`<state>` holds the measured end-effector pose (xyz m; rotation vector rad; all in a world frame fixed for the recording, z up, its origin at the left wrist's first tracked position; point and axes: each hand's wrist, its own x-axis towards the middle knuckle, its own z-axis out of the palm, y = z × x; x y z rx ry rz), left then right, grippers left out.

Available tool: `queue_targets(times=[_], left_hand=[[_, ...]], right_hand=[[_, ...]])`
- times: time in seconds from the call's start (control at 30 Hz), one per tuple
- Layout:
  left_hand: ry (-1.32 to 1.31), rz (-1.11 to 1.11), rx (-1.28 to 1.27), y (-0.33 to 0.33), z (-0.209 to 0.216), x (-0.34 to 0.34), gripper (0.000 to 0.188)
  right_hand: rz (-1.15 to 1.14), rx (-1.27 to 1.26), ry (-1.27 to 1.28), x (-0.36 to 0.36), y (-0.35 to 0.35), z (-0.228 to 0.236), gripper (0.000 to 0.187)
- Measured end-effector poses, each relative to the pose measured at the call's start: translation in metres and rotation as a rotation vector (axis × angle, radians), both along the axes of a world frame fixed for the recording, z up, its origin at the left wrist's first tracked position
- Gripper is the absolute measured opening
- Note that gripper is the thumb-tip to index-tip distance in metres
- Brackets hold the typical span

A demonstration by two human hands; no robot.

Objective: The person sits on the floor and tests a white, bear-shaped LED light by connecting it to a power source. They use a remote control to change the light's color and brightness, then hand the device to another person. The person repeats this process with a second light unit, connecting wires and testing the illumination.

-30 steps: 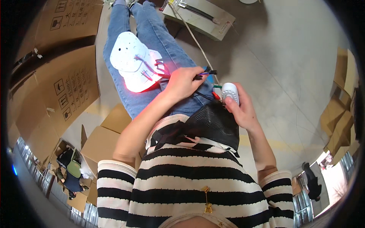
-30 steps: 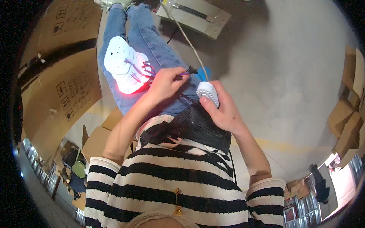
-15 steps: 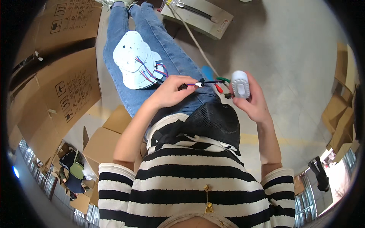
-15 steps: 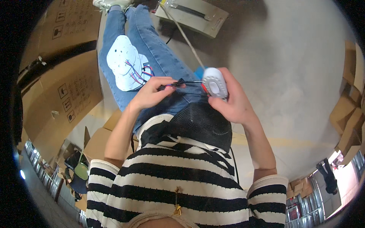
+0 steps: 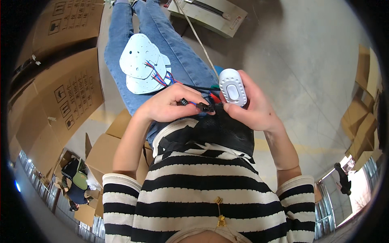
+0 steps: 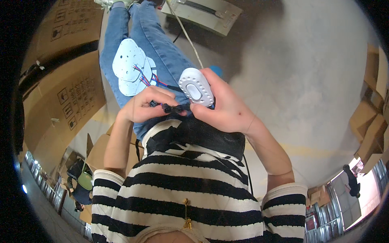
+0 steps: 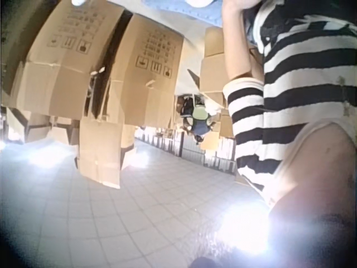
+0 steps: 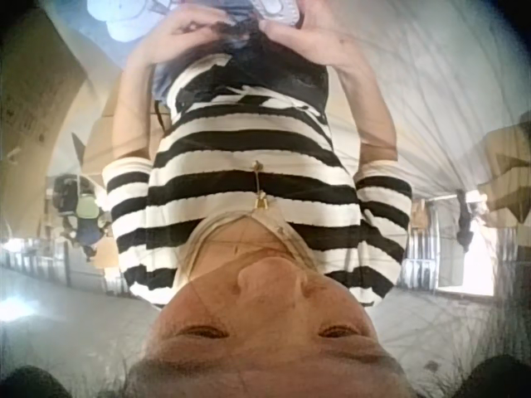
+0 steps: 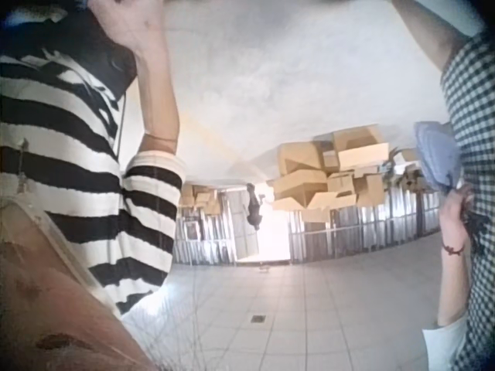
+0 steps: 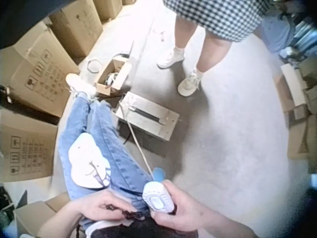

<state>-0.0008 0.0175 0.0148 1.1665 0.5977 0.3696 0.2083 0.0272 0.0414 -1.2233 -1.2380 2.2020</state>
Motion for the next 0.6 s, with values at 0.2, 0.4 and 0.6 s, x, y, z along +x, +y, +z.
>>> queue_targets(times=[0.2,0.4,0.6], left_hand=[[0.129,0.007,0.076,0.0,0.006,-0.001,0.02],[0.178,-0.003,0.181,0.002,0.01,0.002,0.02],[0.045,-0.036,0.07,0.007,0.004,-0.002,0.021]], right_hand=[[-0.002,0.064,-0.11,-0.004,-0.004,0.006,0.035],[-0.006,0.086,-0.126,-0.003,-0.007,0.009,0.035],[0.001,0.033,-0.014,-0.003,-0.004,0.006,0.038]])
